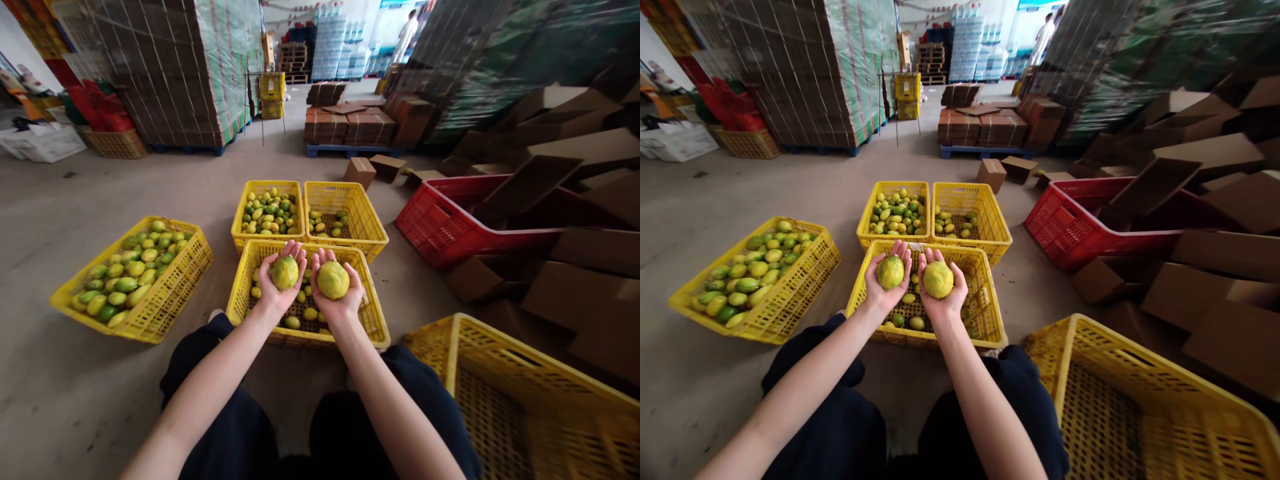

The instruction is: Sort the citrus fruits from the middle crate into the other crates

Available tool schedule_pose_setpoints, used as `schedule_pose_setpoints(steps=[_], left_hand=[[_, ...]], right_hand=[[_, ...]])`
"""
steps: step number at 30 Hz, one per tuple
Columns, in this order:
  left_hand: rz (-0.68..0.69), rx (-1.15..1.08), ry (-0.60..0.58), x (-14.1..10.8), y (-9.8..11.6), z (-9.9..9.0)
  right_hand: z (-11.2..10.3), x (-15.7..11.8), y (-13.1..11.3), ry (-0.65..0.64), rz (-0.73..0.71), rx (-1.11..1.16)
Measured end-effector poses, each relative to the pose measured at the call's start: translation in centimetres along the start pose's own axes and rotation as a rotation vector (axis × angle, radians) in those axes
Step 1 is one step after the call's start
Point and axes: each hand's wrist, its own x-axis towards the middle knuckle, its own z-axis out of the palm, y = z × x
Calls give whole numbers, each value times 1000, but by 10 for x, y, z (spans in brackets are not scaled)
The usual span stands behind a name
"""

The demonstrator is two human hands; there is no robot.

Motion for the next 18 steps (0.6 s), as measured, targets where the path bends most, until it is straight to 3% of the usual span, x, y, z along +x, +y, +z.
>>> schedule_pose_setpoints(steps=[18], left_hand=[[-97, -127, 46, -1, -5, 10]], right_hand=[[2, 5, 9, -34, 31, 64]])
